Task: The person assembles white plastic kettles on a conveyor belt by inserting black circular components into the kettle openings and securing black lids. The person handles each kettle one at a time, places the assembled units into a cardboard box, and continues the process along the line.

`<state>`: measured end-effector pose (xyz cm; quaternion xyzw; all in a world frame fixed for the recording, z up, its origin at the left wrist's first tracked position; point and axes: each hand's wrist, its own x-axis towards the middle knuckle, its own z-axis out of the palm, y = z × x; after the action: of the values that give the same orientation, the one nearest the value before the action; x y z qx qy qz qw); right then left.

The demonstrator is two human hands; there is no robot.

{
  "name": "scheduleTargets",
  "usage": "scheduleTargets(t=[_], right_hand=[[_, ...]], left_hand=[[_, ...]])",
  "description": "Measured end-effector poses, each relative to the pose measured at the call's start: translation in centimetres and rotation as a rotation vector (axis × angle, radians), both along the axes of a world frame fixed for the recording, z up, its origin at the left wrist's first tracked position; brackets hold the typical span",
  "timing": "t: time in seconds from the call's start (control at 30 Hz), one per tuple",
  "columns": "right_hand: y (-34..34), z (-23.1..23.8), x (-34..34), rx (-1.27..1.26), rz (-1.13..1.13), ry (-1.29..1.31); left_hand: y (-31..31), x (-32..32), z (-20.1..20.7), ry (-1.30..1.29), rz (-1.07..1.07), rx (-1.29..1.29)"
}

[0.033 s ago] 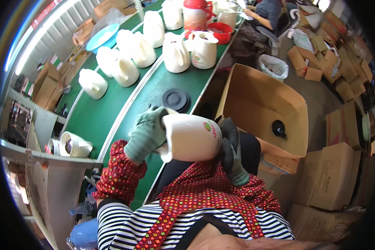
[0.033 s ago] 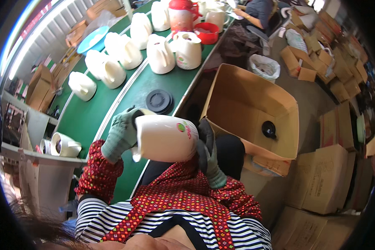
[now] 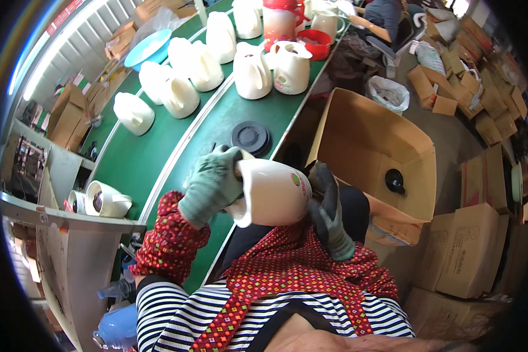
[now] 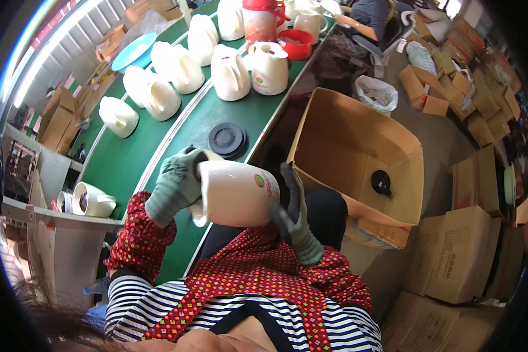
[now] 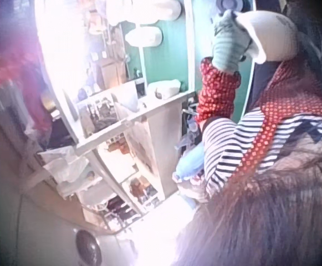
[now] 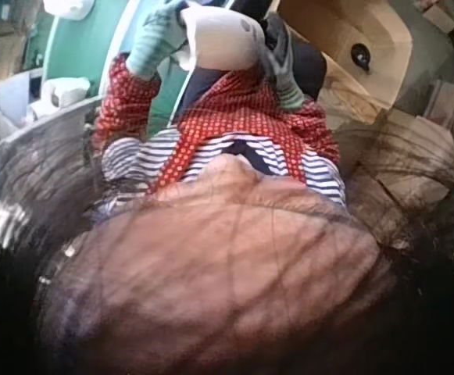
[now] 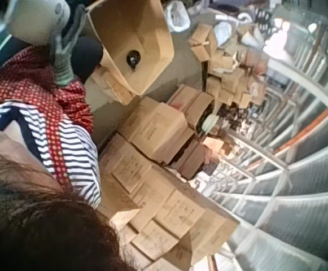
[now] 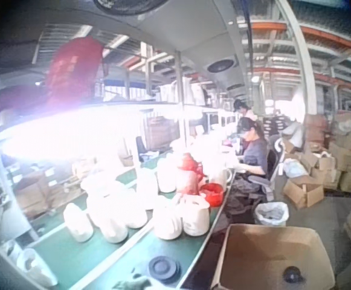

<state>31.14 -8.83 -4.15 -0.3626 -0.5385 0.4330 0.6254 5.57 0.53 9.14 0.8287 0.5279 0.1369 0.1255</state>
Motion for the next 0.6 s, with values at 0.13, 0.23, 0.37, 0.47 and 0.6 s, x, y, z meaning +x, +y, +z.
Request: scheduleTargets(t=[0.13, 0.23, 0.37, 0.47, 0.6], right_hand=[[1.1, 7.6, -0.5, 0.398, 0.180, -0.675], [0.9, 8.2, 0.8, 0.279, 0.226, -0.777], [0.8, 8.6, 1.9, 0.246, 0.254, -0.755], [0.5, 9.9, 2.0, 0.205, 0.264, -0.924], [0.1, 10.7, 1.5, 0.203, 0.246, -1.071]], left_hand=[[-2.1, 1.0, 2.0, -0.087, -0.102, -0.081], [-3.3, 0.7, 4.9, -0.320, -0.073, -0.307], [-3.0, -1.2, 3.9, -0.195, -0.506, -0.057], [-3.6, 0.0, 2.0, -0.050, -0.563, -0.045], [-3.0, 1.2, -0.6, -0.017, -0.647, 0.066]])
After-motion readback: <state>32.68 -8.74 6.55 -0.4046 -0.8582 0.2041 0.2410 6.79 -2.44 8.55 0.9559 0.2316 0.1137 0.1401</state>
